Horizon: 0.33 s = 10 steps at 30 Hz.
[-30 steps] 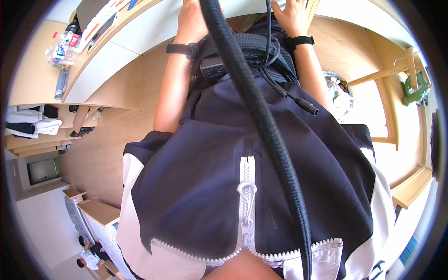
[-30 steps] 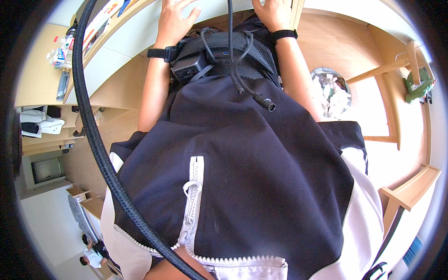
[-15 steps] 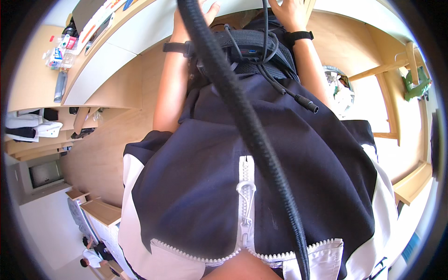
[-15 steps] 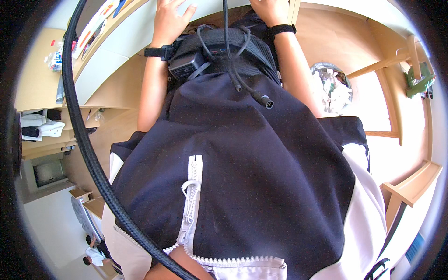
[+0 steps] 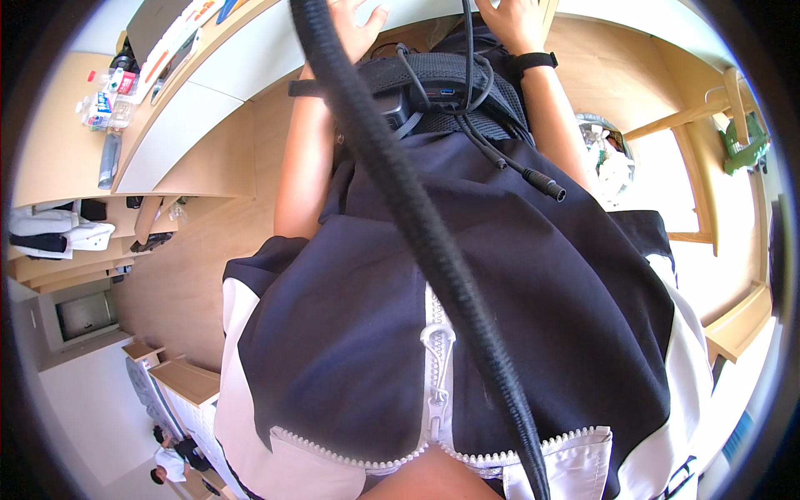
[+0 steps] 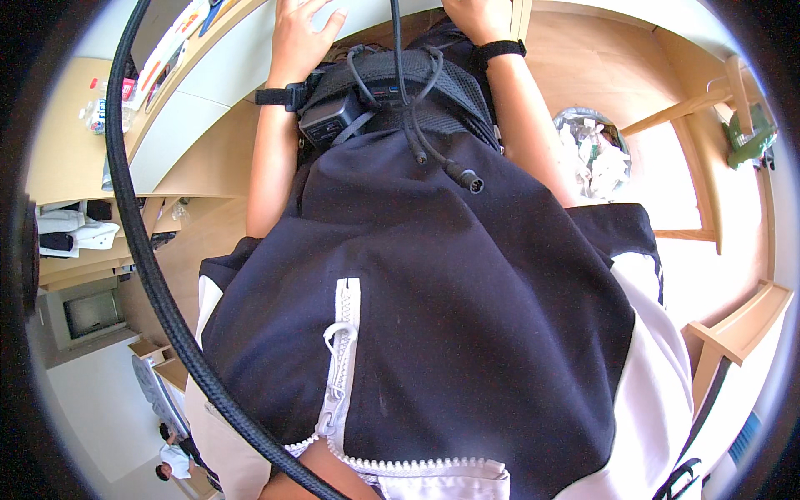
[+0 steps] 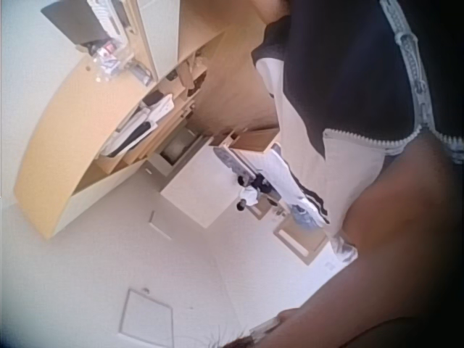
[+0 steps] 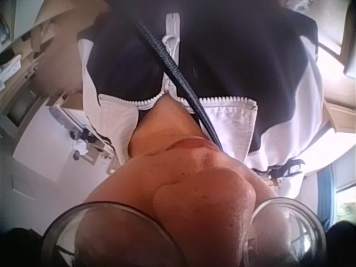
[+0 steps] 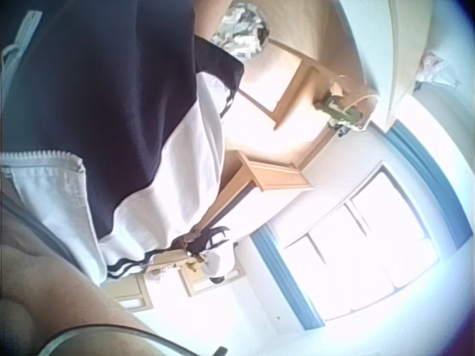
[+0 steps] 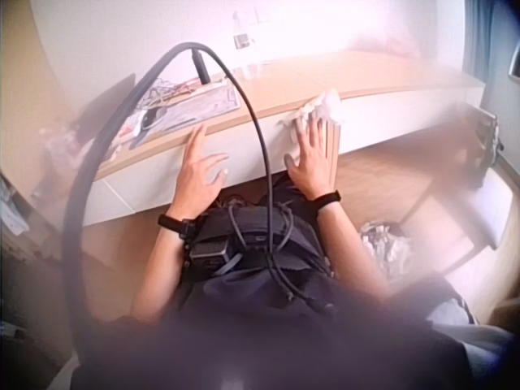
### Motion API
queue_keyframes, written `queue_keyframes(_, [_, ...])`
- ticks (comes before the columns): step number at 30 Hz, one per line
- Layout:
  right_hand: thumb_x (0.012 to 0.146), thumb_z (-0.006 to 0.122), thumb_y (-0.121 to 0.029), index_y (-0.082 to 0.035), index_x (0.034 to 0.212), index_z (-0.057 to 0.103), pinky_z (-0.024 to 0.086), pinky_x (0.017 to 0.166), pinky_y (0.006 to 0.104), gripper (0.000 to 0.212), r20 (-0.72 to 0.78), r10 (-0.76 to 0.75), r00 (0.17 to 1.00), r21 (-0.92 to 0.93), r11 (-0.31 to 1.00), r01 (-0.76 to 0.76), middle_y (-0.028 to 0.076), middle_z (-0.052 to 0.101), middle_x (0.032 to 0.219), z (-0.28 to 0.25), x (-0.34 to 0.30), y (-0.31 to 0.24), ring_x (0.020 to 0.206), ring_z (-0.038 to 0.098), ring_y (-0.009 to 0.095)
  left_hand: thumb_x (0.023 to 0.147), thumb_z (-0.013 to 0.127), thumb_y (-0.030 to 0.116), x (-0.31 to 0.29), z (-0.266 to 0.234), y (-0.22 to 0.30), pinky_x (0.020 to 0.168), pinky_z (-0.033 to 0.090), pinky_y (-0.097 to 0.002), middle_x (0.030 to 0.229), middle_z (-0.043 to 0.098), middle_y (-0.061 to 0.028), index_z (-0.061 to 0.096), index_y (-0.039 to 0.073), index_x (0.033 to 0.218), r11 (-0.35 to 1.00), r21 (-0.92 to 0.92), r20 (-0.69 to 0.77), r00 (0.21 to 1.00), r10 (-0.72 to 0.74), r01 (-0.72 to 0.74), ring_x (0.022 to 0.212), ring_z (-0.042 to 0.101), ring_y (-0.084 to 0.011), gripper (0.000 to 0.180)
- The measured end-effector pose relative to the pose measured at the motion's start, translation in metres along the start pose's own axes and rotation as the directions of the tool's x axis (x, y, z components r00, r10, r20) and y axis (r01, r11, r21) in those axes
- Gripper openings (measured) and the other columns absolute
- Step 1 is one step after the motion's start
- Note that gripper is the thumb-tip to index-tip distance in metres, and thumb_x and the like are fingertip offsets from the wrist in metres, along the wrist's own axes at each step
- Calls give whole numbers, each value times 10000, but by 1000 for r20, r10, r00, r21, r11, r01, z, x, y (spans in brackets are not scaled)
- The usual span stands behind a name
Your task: Cleaning a desk surface and mousepad using a tissue.
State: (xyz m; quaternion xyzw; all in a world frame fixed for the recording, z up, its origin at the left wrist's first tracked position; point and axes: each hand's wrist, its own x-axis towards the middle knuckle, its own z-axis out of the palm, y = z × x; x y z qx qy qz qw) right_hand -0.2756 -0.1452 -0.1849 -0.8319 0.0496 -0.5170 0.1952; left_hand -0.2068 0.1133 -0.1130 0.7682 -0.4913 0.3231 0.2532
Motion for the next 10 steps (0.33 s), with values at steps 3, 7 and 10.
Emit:
queue_keyframes(3, [788,788,-170,-147,1609,336,254,1242,531,938,13,19,1000,-53,998,-18,236,228,1677,-4,-1,-4,1525,207,507,786,755,81,-1,1,-1,1251,266,-463,1626,333,-265,774,20,1078,1000,1,-1,1000,11,-11,1517,297,-428,298])
queue_keyframes(7, [793,791,-214,-161,1612,333,222,1249,548,940,16,3,1000,-142,990,-1,218,243,1679,-4,0,-1,1530,212,494,785,753,76,3,-1,2,1250,266,-467,1627,339,-258,774,22,1083,999,6,-6,999,38,-38,1518,296,-430,303])
queue_keyframes(10, [791,798,-233,-193,1614,334,169,1256,577,945,-2,-22,1000,-155,988,21,210,244,1681,-4,1,-1,1534,211,485,798,758,86,0,0,0,1253,258,-473,1639,336,-233,776,44,1101,1000,0,1,1000,-17,17,1528,276,-431,306])
